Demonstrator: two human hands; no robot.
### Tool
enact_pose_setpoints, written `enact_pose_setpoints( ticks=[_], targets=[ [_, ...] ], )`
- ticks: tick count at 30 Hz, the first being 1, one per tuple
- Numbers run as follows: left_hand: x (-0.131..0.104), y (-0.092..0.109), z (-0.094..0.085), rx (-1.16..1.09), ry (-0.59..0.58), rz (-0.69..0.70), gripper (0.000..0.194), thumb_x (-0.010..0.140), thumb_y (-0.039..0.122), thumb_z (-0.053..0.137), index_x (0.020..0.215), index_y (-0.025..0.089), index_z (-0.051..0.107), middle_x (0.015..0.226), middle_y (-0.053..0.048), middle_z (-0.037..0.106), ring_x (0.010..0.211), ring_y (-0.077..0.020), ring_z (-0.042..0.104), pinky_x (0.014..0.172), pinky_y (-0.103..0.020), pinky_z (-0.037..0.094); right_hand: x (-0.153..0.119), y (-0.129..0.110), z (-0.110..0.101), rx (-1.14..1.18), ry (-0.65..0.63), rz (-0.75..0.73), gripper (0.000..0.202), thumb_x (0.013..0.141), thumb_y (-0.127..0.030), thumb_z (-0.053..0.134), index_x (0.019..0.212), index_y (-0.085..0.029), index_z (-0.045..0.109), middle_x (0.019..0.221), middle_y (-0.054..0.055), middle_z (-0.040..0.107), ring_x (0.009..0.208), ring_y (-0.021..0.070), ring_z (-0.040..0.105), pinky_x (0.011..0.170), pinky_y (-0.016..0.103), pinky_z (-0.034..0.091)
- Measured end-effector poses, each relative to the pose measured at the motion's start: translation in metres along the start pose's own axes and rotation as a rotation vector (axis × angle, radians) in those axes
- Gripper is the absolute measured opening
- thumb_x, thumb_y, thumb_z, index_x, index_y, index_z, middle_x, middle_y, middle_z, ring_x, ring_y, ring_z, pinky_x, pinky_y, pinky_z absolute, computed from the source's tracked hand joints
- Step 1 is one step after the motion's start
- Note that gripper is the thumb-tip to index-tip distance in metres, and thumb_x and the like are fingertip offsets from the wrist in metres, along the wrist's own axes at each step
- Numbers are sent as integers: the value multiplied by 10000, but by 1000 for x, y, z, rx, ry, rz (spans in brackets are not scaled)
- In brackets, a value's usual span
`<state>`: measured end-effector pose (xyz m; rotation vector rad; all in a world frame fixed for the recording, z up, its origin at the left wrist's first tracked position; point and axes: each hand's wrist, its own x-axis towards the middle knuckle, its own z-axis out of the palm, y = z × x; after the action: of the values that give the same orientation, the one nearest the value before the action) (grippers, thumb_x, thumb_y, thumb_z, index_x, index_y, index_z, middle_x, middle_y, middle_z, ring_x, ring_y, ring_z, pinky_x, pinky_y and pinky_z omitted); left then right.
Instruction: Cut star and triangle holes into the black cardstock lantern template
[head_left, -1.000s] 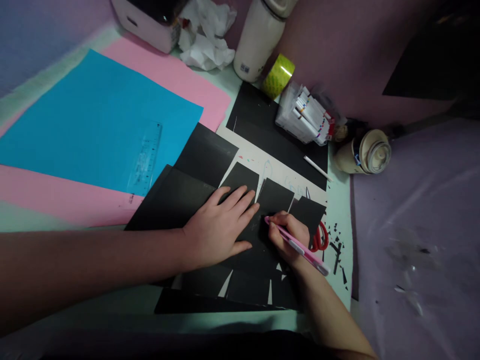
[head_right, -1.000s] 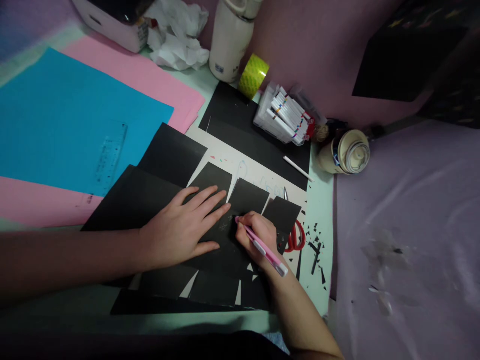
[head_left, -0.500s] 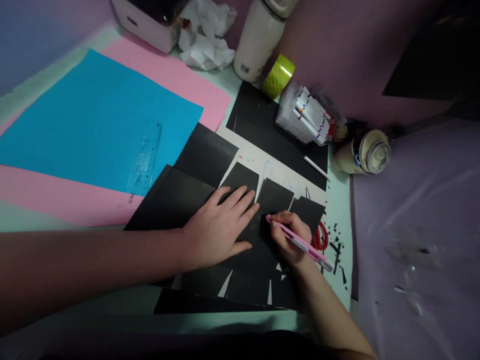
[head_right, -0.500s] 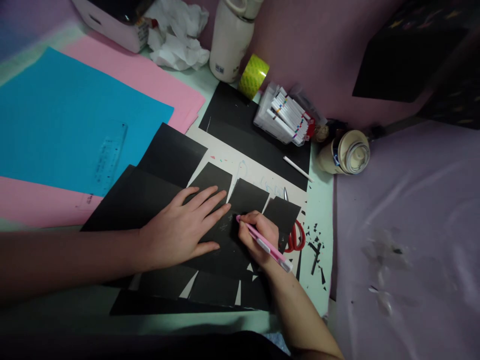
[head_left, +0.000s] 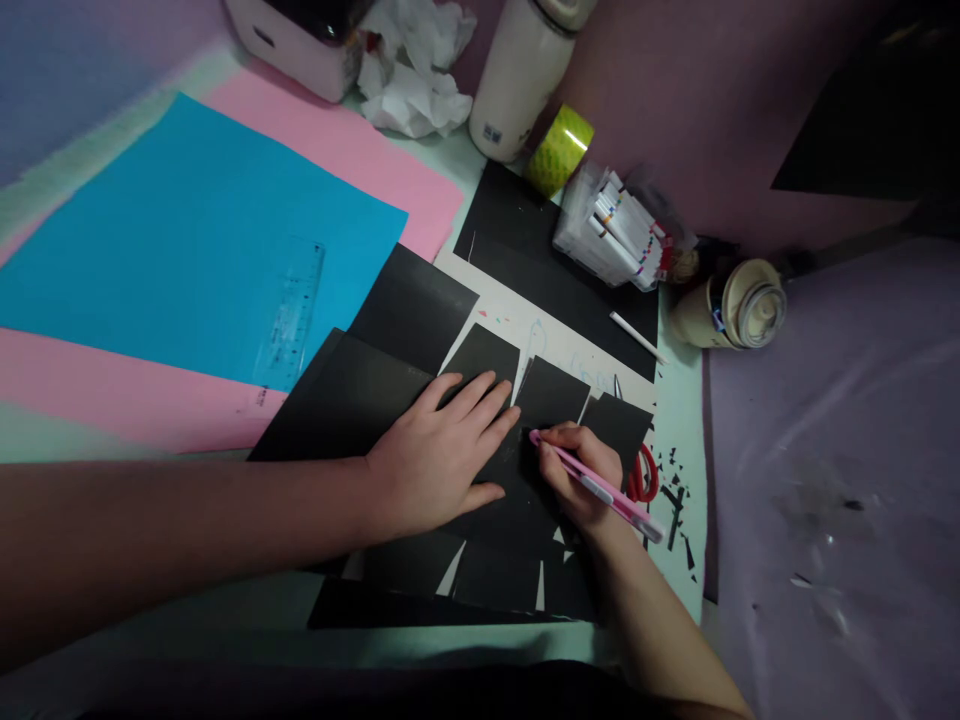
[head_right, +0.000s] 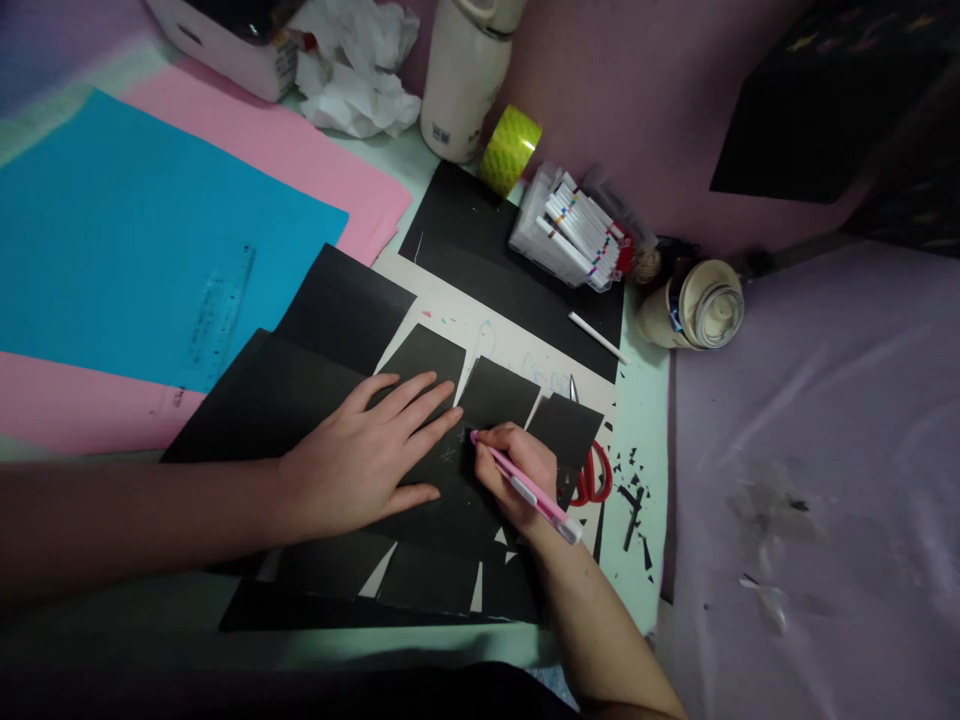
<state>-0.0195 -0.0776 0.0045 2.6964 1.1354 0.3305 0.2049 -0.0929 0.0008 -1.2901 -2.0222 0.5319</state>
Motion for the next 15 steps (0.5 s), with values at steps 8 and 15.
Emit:
enact_pose_setpoints(
  ticks=[8,15],
  targets=[
    [-2,1,0,1,10,0,705,890,597,544,1428,145,493,1536,-145,428,1425,-327,344,1119,-498,275,-2,2,2,-12,2,-9,74,858,-161,647,891,-227,637,802,26,722,681,153,685,616,271,565],
    [-1,1,0,11,5,-1,700,894,596,538,1430,150,491,1535,-144,430,1424,-328,344,1121,-496,266,-3,3,1,1,-9,-20,113,851,-131,649,917,-223,642,818,26,718,692,149,681,623,266,556]
  ],
)
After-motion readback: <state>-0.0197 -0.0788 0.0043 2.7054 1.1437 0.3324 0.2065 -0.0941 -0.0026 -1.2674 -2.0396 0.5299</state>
